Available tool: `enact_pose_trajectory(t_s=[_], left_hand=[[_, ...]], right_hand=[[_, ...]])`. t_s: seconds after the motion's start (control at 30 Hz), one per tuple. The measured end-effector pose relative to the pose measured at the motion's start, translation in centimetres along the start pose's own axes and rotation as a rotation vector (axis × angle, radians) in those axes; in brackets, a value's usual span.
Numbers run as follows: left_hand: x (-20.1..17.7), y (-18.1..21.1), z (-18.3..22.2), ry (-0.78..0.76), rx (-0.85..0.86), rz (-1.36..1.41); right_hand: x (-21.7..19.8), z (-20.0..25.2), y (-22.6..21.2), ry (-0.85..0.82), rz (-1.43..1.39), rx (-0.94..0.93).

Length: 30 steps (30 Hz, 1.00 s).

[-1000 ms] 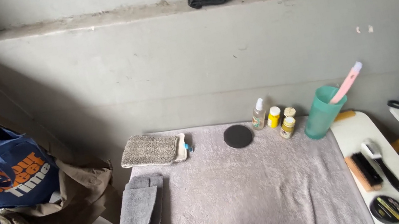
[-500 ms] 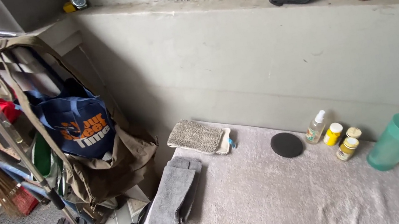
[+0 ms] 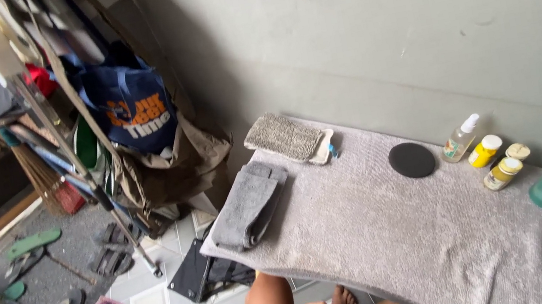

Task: Inspecting a black bag for defects and trimming loose threads using small scissors at a repair bench.

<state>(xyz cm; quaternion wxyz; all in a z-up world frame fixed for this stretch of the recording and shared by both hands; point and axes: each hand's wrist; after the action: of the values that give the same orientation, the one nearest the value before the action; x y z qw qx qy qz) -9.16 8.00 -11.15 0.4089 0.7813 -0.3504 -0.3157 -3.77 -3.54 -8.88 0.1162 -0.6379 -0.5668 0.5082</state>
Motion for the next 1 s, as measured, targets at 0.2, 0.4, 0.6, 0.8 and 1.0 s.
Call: enact_pose_trajectory(t_s=[0.2,0.4,0.6,0.8,1.0], left_hand=[[-3.7,10.2,-4.3,-0.360,-0.174,-0.050],[-4.9,8.2,-3.4,-0.635,-0.181,-0.295],[-6.8,3.2,-1.6,-0.726,-0.129,-0.512],[-7.4,-2.0,-0.3,-0.659,-0.142,-0.503],[-5.6,-9.2,1.1,-0.769,-0.327,-0.540]], right_hand=[[-5.3,-3.0,-4.9,-0.237,-0.308,0.110],[-3.4,-0.4,-1.9,-0.375,-0.352,0.331],[1.1,1.9,4.5,-0.696,-0.156,0.483],[3.0,1.3,7.4,-1.090,-0.078,0.460],[18.2,5.2,24.9,-0.691,0.845,0.870]])
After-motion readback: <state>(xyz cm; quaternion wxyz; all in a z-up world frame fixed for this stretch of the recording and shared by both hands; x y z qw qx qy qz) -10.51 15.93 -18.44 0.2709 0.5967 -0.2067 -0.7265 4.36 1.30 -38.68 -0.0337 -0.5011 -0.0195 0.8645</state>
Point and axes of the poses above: each hand's wrist, its own z-axis away from the middle knuckle, its own x-axis out of the palm, y = z × x, and after that the axes turned 2 degrees about z, right-handed
